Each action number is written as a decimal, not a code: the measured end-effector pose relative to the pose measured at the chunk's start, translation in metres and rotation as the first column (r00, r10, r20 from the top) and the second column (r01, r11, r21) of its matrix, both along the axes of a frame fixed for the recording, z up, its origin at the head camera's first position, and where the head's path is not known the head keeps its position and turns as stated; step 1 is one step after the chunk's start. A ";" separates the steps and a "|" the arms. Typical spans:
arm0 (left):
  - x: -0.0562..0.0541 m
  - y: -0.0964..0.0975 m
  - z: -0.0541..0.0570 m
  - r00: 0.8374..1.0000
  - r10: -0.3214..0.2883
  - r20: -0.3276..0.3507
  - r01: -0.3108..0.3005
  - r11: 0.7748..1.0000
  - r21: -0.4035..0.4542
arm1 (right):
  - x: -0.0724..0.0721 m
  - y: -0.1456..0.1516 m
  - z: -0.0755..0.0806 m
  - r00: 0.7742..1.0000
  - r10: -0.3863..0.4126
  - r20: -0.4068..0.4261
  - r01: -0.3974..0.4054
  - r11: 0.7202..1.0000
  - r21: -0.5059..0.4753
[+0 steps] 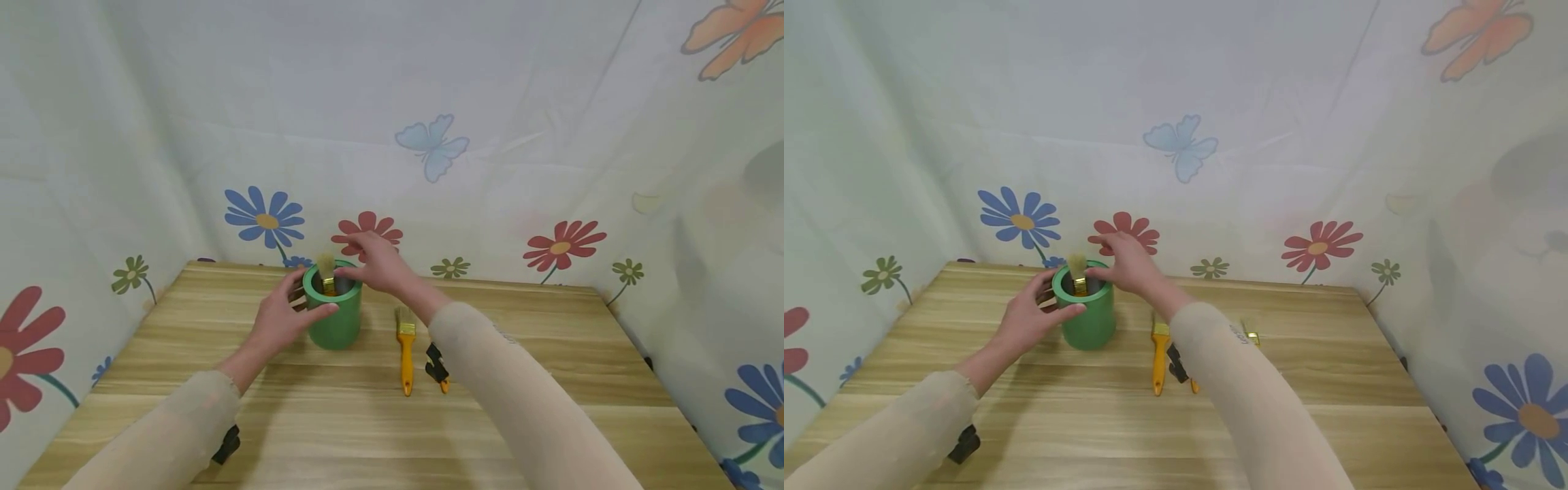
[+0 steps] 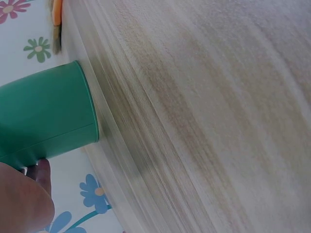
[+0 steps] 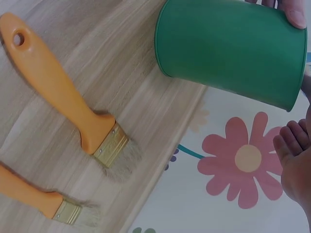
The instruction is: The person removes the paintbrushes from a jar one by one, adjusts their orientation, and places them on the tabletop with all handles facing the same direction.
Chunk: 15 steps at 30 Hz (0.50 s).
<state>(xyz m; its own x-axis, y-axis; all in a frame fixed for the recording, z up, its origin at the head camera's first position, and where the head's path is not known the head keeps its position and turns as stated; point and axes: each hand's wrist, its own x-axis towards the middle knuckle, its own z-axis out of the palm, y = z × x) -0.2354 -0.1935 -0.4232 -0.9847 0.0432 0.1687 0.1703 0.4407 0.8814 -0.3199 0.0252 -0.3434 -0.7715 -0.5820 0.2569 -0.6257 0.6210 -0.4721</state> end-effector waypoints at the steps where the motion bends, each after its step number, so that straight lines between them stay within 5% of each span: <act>1: 0.000 0.000 0.000 1.000 0.001 -0.001 -0.001 1.000 -0.002 | -0.001 -0.001 -0.001 1.000 0.002 0.001 -0.002 1.000 -0.002; 15: 0.001 0.001 0.001 1.000 0.004 -0.006 -0.004 1.000 0.004 | -0.005 -0.023 -0.006 1.000 -0.030 0.009 0.030 0.998 0.049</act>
